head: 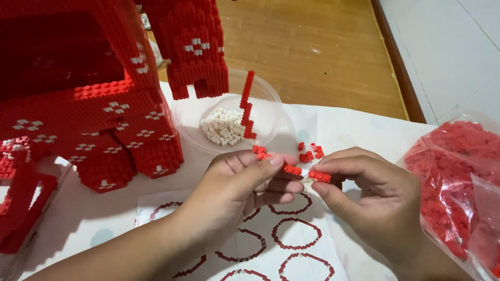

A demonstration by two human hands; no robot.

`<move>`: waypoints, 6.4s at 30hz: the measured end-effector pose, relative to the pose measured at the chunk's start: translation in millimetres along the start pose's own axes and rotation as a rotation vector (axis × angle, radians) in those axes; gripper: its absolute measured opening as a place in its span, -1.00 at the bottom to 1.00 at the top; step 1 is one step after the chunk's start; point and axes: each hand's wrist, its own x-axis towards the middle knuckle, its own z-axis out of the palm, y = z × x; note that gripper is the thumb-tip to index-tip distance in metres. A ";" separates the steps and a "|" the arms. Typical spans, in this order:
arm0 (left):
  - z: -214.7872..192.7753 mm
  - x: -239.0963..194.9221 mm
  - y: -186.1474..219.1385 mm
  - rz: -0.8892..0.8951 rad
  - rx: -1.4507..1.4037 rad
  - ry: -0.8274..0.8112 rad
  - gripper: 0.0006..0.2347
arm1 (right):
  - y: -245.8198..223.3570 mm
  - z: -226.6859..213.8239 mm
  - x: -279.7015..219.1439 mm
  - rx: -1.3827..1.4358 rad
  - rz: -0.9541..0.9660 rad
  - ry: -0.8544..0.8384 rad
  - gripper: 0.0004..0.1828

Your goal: Assembling a toy figure by snapping together small red and white interlocking plastic blocks according to a guide.

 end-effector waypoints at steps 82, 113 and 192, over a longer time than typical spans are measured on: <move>1.9 6.1 4.4 0.130 -0.049 0.224 -0.84 | 12.4 -15.1 36.5 -0.768 0.845 -0.394 -0.83; -6.7 2.4 -12.2 0.112 -0.041 -0.052 -0.77 | -11.4 -3.4 7.0 -0.157 -0.094 -0.127 -0.80; -9.4 3.2 -27.0 0.235 -0.054 -0.104 -0.87 | -14.3 10.4 -5.5 -0.296 -0.128 -0.052 -0.76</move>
